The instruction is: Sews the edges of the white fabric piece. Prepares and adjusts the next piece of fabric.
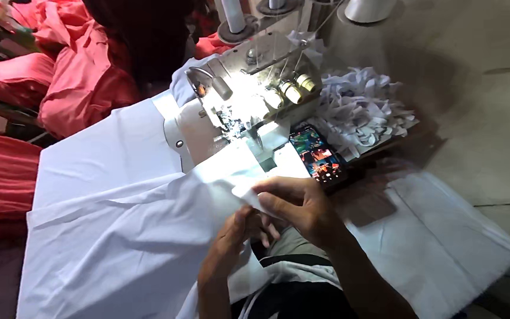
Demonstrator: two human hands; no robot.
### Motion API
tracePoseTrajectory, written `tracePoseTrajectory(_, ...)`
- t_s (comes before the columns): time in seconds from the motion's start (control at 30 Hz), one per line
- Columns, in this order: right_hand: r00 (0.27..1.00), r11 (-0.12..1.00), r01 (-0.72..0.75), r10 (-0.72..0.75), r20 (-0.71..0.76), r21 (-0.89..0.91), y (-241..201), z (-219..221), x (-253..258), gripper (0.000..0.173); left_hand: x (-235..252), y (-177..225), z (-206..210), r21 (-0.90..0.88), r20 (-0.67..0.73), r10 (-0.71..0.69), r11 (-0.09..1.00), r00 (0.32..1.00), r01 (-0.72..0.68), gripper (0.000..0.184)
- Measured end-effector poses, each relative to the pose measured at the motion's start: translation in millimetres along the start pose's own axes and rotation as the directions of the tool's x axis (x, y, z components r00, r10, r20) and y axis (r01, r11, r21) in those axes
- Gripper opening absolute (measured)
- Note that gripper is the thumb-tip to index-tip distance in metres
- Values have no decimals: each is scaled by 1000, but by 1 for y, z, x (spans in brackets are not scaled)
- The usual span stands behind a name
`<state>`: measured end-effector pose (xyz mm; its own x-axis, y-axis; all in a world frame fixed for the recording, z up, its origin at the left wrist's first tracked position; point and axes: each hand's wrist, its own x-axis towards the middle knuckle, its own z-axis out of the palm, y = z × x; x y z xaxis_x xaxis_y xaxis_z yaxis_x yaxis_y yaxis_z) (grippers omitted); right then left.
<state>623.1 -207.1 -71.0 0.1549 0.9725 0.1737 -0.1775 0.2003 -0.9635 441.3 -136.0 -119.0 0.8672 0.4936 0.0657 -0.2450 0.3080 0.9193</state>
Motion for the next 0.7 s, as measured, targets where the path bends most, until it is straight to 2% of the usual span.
tracePoseTrajectory(0.03, 999, 1000, -12, 11, 34, 20, -2, 2, -2, 23, 2, -8, 4, -160, 2, 42, 986, 999, -41, 50)
tracePoseTrajectory(0.1, 997, 999, -29, 26, 72, 32, -4, 5, -7, 23, 5, -14, 12, -310, -89, 123, 940, 988, -145, 40)
tracePoseTrajectory(0.2, 996, 998, -39, 35, 87, 44, 0, 3, -13, 24, 10, -13, 6, -309, -134, 208, 920, 969, -240, 41)
tracePoseTrajectory(0.23, 996, 998, -44, 39, 80, 51, 3, 2, -15, 23, 12, -11, 1, -260, -126, 230, 931, 965, -256, 41)
tracePoseTrajectory(0.3, 997, 998, -58, 56, 61, 23, 10, -1, -17, 19, 14, -8, -5, -104, -202, 251, 956, 947, -276, 27)
tracePoseTrajectory(0.37, 998, 997, -65, 66, 17, -43, 19, -4, -20, 17, 17, -1, -9, 153, -306, 290, 955, 907, -253, 17)
tracePoseTrajectory(0.43, 997, 992, -70, 66, -36, -105, 27, -8, -22, 15, 20, 8, -12, 376, -329, 336, 904, 882, -204, 15)
tracePoseTrajectory(0.57, 991, 966, -62, 29, -133, -252, 42, -13, -23, 14, 28, 31, -13, 558, -353, 346, 824, 869, -101, 14)
tracePoseTrajectory(0.63, 986, 966, -79, 39, -164, -246, 48, -14, -22, 14, 35, 41, -14, 621, -369, 358, 781, 858, -59, 13)
tracePoseTrajectory(0.7, 979, 971, -108, 67, -191, -214, 52, -15, -18, 13, 43, 49, -15, 723, -347, 393, 690, 852, -23, 10)
